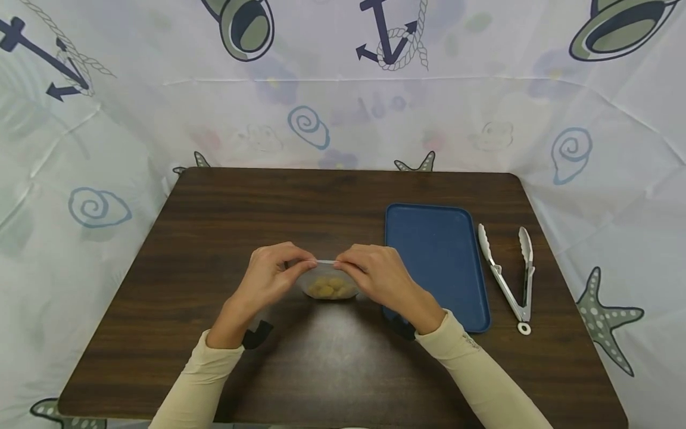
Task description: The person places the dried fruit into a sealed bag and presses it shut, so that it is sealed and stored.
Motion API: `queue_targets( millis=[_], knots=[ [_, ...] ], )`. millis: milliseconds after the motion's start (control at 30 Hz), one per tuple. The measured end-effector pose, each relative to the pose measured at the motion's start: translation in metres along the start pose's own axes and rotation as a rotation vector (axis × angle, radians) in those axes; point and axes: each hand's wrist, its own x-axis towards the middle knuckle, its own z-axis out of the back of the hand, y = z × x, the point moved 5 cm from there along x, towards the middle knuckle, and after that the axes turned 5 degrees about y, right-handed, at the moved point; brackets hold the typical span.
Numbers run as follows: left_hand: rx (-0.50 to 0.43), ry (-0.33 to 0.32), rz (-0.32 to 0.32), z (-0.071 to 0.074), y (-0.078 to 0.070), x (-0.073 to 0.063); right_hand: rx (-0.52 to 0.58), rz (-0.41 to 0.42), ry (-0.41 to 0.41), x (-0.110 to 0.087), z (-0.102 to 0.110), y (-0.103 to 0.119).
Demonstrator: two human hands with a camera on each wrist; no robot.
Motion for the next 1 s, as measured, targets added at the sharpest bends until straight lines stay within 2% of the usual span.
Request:
queue_targets(
  millis=[333,500,567,633,700,800,900,1000],
  knots=[
    [0.007,-0.005,0.017,0.011,0.004,-0.007,-0.021,-0.03,-0.01,-0.01,0.009,0.002],
    [0.014,-0.035,-0.019,0.016,0.0,-0.011,-0.02,-0.029,-0.047,-0.019,0.015,0.007],
    [-0.01,-0.025,-0.029,0.017,-0.003,-0.011,-0.009,-0.021,-0.051,-0.023,0.019,0.01],
    [-0.073,0.025,-0.016,0.018,-0.005,-0.013,0.019,-0.025,-0.044,-0.027,0.022,0.013],
    [-0.15,0.111,0.015,0.017,-0.008,-0.013,0.085,-0.038,-0.025,-0.029,0.025,0.016],
    [-0.249,0.269,0.111,0.011,-0.001,-0.007,0.193,-0.128,0.039,-0.028,0.025,0.011],
    [-0.308,0.427,0.209,-0.004,0.023,0.007,0.272,-0.293,0.165,-0.02,0.012,-0.013],
    [-0.345,0.534,0.287,-0.026,0.056,0.023,0.257,-0.435,0.3,-0.008,-0.006,-0.048]
  ],
)
